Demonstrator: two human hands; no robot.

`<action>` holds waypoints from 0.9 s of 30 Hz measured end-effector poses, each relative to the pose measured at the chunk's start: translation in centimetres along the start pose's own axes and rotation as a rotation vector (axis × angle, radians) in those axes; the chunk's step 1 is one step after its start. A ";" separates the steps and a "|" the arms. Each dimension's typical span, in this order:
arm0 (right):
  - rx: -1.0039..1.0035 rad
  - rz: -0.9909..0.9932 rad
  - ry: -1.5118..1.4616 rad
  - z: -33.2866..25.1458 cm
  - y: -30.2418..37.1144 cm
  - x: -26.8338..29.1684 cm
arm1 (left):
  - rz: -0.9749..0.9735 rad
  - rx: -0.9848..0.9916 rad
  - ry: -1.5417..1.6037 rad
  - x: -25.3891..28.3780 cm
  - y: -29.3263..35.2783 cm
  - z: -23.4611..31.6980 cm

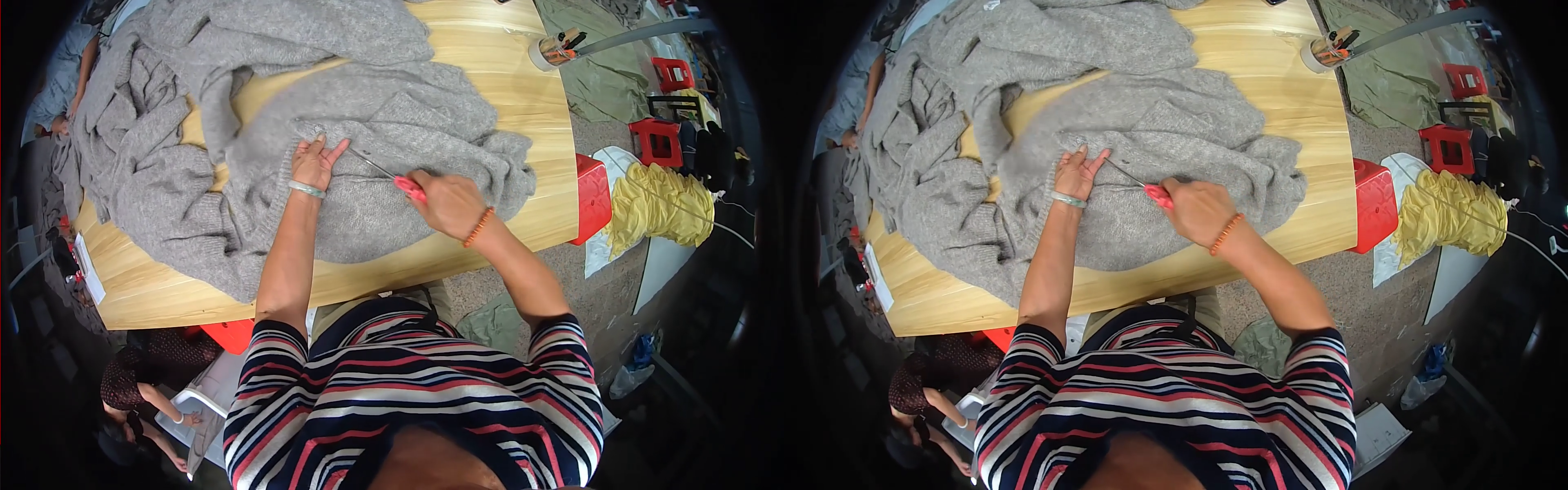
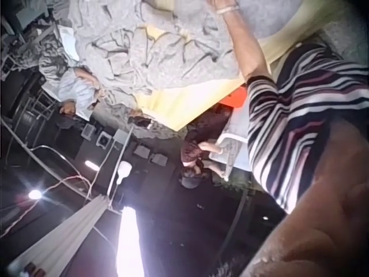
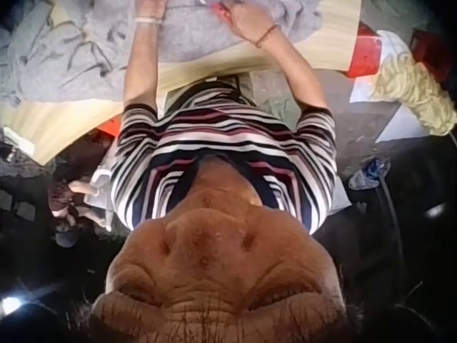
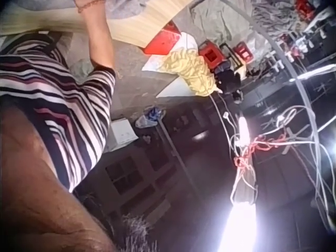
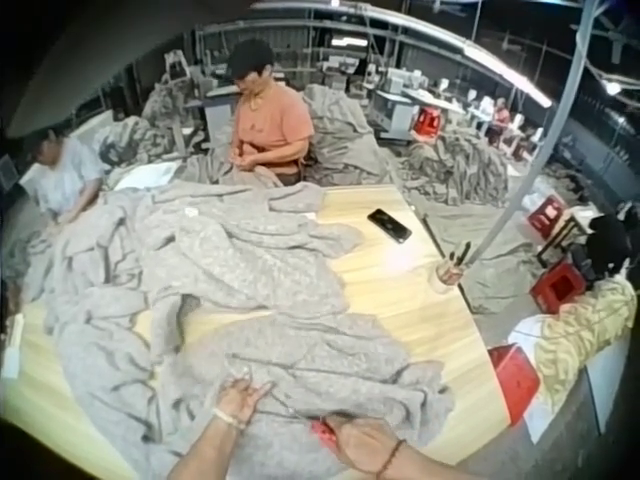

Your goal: Trimming loose threads from knitted sweaters using a pair of small snips.

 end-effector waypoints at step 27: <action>-0.052 -0.007 -0.028 3.5 2.8 -0.1 | -0.013 0.234 -0.365 -2.9 3.8 -3.0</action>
Point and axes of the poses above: each hand's wrist, its own y-axis away from the middle knuckle, its own x-axis out of the back of the hand, z = x × y, the point moved 7 cm from there along -y, towards the middle knuckle, and after that the axes turned 15 degrees about z, right-handed, at the moved point
